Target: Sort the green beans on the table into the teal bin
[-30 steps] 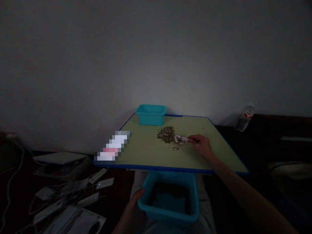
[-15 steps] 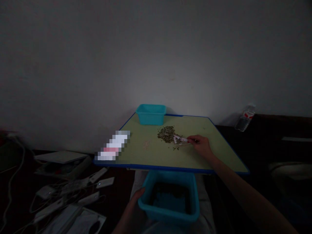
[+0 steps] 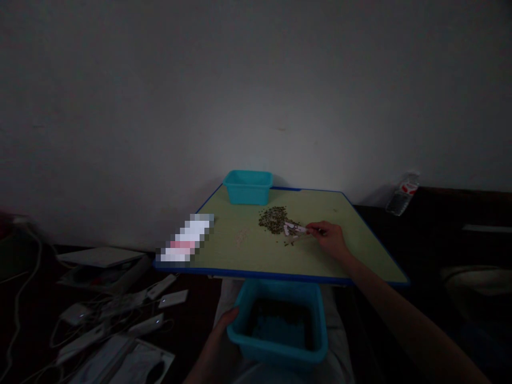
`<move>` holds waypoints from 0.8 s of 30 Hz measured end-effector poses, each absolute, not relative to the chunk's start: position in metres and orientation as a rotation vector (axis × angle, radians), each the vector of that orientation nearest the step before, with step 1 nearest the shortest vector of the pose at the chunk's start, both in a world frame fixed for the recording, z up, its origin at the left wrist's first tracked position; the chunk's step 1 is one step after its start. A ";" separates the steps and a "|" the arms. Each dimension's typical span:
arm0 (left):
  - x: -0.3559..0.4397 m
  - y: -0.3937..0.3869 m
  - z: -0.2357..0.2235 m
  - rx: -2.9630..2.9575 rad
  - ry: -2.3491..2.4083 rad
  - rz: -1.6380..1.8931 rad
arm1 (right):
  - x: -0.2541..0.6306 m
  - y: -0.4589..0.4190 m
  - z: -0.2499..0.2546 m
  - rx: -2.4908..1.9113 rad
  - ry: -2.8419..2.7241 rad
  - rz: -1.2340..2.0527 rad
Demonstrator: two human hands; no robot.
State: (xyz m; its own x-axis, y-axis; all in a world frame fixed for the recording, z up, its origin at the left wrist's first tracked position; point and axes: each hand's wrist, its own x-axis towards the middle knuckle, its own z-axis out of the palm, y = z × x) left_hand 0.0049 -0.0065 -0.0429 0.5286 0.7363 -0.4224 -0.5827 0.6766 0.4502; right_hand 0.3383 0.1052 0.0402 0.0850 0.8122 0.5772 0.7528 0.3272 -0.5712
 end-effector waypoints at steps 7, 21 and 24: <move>0.005 -0.007 -0.041 0.261 0.657 0.798 | 0.338 0.106 0.039 -1.446 -1.662 0.049; 0.006 -0.009 -0.037 0.258 0.721 0.803 | 0.337 0.105 0.041 -1.402 -1.659 0.148; 0.004 -0.008 -0.042 0.282 0.689 0.805 | 0.342 0.107 0.039 -1.456 -1.571 0.125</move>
State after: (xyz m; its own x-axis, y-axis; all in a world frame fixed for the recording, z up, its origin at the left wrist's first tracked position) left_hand 0.0044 -0.0077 -0.0416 0.4929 0.7409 -0.4562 -0.5652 0.6713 0.4795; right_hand 0.3419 0.1074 0.0392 0.1669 0.8160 0.5535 0.7180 0.2841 -0.6354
